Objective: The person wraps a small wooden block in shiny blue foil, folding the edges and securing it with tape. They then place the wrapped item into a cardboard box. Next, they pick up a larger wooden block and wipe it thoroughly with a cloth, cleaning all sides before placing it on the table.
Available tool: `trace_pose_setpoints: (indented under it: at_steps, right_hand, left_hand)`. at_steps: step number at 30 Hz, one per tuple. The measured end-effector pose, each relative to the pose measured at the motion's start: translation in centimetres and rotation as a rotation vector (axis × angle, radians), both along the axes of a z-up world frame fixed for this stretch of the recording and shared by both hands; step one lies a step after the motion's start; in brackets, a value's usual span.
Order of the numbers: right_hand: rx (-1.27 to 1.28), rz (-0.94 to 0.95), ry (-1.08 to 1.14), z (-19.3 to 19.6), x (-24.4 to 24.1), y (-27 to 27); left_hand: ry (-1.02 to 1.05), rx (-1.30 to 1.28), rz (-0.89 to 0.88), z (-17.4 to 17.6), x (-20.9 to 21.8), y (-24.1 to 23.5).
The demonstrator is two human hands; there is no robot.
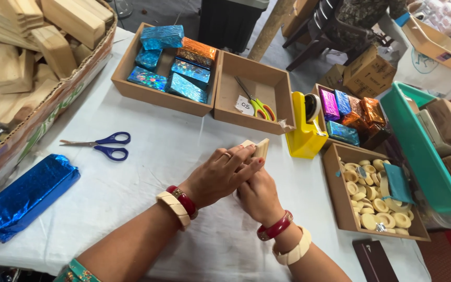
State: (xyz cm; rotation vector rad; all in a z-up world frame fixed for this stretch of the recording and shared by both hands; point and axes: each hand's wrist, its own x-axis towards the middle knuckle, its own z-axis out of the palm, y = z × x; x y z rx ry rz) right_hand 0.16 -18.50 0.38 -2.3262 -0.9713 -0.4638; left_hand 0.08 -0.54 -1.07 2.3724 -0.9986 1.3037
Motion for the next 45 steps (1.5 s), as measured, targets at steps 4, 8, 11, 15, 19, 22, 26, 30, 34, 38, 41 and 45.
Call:
trace_pose_setpoints:
  at_steps: [4, 8, 11, 15, 19, 22, 26, 30, 34, 38, 41, 45]
  right_hand:
    - [0.464, 0.044, 0.78, -3.1, 2.9, -3.4]
    - [1.035, 0.389, 1.573, 0.2, 3.7, -4.4]
    - [1.146, 0.59, 1.7, 1.9, 4.2, -5.1]
    - [1.242, 0.493, 1.411, 1.1, 4.8, -5.9]
    - [0.988, 0.204, 0.736, -2.0, 5.2, -3.9]
    - [0.285, 0.08, 0.143, -1.2, 3.9, -0.4]
    - [-0.325, -0.031, -0.155, -0.6, 3.6, 0.8]
    - [-0.309, -0.071, -0.091, -1.4, 4.8, -0.8]
    - [-0.255, -0.072, -0.024, -1.6, 6.1, -2.4]
    - [-0.021, 0.04, 0.125, -3.3, 7.6, -3.5]
    - [0.198, 0.124, 0.215, -4.9, 8.7, -4.6]
    - [0.614, -0.225, 0.722, -5.5, 9.4, -6.3]
  left_hand:
    - [0.004, 0.046, -0.01, -0.5, 0.2, 0.0]
    - [0.271, -0.257, -0.189, -1.5, 1.0, 0.0]
    - [0.466, -0.439, -0.259, -2.6, 1.9, 0.5]
    - [0.634, -0.492, -0.205, -3.1, 2.7, 1.0]
    - [0.72, -0.55, -0.219, -3.9, 2.9, 0.4]
    - [0.841, -0.606, -0.298, -5.3, 3.4, -0.2]
    - [0.764, -0.544, -0.081, -7.4, 4.0, -0.4]
    - [0.803, -0.528, -0.105, -6.7, 4.1, -0.1]
    - [0.839, -0.5, -0.111, -6.2, 4.3, 0.0]
    - [0.836, -0.443, -0.079, -6.4, 4.3, 0.2]
    - [0.884, -0.428, -0.058, -6.4, 4.4, 0.2]
    - [1.019, -0.439, 0.01, -5.0, 3.7, 0.3]
